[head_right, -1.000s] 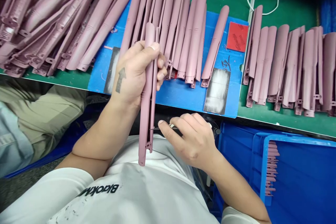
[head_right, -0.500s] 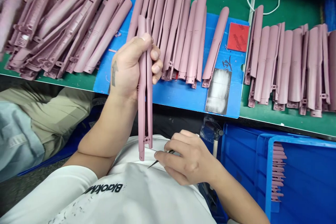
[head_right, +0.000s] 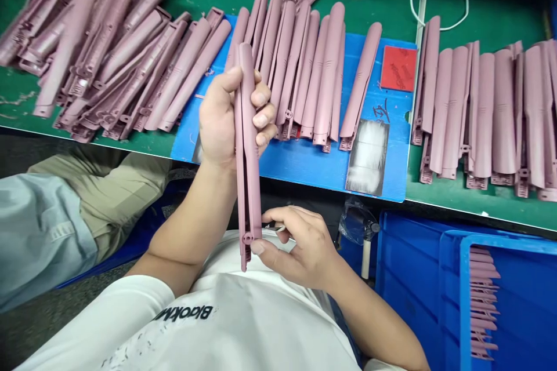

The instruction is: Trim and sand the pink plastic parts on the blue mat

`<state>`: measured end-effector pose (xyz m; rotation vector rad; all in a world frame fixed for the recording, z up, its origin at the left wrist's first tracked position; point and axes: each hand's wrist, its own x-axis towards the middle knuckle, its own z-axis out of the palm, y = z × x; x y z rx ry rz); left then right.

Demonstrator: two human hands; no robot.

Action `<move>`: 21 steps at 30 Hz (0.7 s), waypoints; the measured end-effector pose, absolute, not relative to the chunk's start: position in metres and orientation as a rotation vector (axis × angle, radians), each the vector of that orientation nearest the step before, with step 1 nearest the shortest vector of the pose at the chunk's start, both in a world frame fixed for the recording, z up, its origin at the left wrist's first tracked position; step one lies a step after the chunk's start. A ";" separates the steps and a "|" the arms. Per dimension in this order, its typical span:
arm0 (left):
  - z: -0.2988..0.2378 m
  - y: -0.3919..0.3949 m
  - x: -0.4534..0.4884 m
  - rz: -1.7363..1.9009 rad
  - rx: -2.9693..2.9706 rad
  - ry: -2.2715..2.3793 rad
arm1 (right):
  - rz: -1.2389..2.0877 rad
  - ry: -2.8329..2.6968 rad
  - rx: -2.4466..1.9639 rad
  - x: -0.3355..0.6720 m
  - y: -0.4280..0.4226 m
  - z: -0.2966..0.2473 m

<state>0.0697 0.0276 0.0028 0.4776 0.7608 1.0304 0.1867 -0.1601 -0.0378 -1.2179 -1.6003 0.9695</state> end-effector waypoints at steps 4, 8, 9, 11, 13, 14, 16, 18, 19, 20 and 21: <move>0.004 0.026 0.072 1.025 0.491 0.798 | 1.147 -1.478 -1.230 0.179 -0.156 -0.039; 0.002 0.022 0.077 1.053 0.505 0.749 | 1.406 -1.314 -1.204 0.174 -0.153 -0.037; 0.001 0.020 0.077 1.060 0.538 0.766 | 1.455 -1.268 -1.192 0.176 -0.152 -0.035; -0.001 0.016 0.075 1.100 0.650 0.831 | 1.437 -1.220 -1.225 0.189 -0.149 -0.028; -0.004 0.011 0.069 1.191 0.808 0.917 | 1.263 -1.252 -1.388 0.211 -0.141 -0.020; -0.005 0.009 0.064 1.241 0.906 0.963 | 1.138 -1.289 -1.510 0.223 -0.135 -0.015; -0.007 0.004 0.055 1.283 1.195 1.034 | 0.841 -1.391 -1.791 0.247 -0.116 -0.009; -0.010 -0.001 0.049 1.220 1.634 1.003 | 0.550 -1.484 -2.070 0.263 -0.092 -0.005; -0.012 -0.004 0.049 1.165 1.874 0.941 | 0.443 -1.514 -2.187 0.268 -0.080 -0.005; -0.015 -0.005 0.051 1.106 2.098 0.863 | 0.381 -1.535 -2.280 0.272 -0.068 -0.004; -0.017 -0.007 0.055 1.054 2.285 0.792 | 0.367 -1.551 -2.340 0.275 -0.059 -0.004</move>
